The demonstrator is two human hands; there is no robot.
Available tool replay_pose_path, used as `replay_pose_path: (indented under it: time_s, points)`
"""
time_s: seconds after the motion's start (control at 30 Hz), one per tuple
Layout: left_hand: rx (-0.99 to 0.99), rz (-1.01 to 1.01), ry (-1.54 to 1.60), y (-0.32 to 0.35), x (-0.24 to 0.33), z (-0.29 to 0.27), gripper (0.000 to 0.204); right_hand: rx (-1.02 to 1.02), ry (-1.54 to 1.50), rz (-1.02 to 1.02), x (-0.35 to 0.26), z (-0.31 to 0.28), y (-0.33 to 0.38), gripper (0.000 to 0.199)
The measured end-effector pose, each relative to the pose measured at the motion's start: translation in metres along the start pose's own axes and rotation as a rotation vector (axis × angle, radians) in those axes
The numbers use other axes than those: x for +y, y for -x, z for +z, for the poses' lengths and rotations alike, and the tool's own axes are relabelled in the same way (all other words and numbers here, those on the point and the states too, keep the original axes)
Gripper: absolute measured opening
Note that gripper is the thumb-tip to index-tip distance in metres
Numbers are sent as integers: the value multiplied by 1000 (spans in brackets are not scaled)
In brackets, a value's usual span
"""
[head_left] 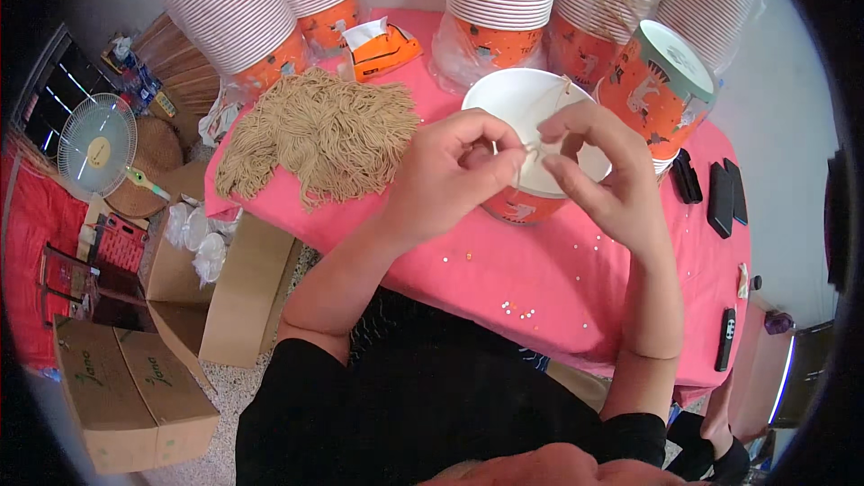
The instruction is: Attaching strings to paper buckets for packaging.
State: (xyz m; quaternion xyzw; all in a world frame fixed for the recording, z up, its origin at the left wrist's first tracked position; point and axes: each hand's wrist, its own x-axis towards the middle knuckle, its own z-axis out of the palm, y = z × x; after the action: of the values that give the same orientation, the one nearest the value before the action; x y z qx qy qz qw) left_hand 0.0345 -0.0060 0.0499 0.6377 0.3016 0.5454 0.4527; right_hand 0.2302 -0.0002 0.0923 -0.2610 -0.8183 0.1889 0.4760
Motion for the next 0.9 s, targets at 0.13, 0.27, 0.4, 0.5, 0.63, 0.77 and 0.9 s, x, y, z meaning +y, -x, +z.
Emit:
replay_pose_path:
  time_s: [0.13, 0.27, 0.4, 0.5, 0.63, 0.77, 0.9]
  points:
    - [-32, 40, -9, 2, 7, -2, 4, -204, -29, 57, 10, 3, 7, 13]
    - [-67, 138, -185, 3, 12, -4, 7, -82, 127, -123, 10, 4, 5, 11]
    - [-124, 220, -457, 4, 14, -1, 15, 15, 642, -571, 2, 8, 4, 21]
    - [-86, 337, -457, 4, 18, 0, 15, 103, 751, -678, -1, 6, 5, 21]
    - [-78, 400, -566, 3, 8, -7, 16, 163, 792, -678, -7, -9, 2, 25]
    - [-68, 466, -633, 2, -5, -10, 15, 260, 805, -646, -8, -24, -2, 23]
    - [-83, 468, -768, 3, -5, -11, 13, 377, 868, -668, -11, -41, -4, 23]
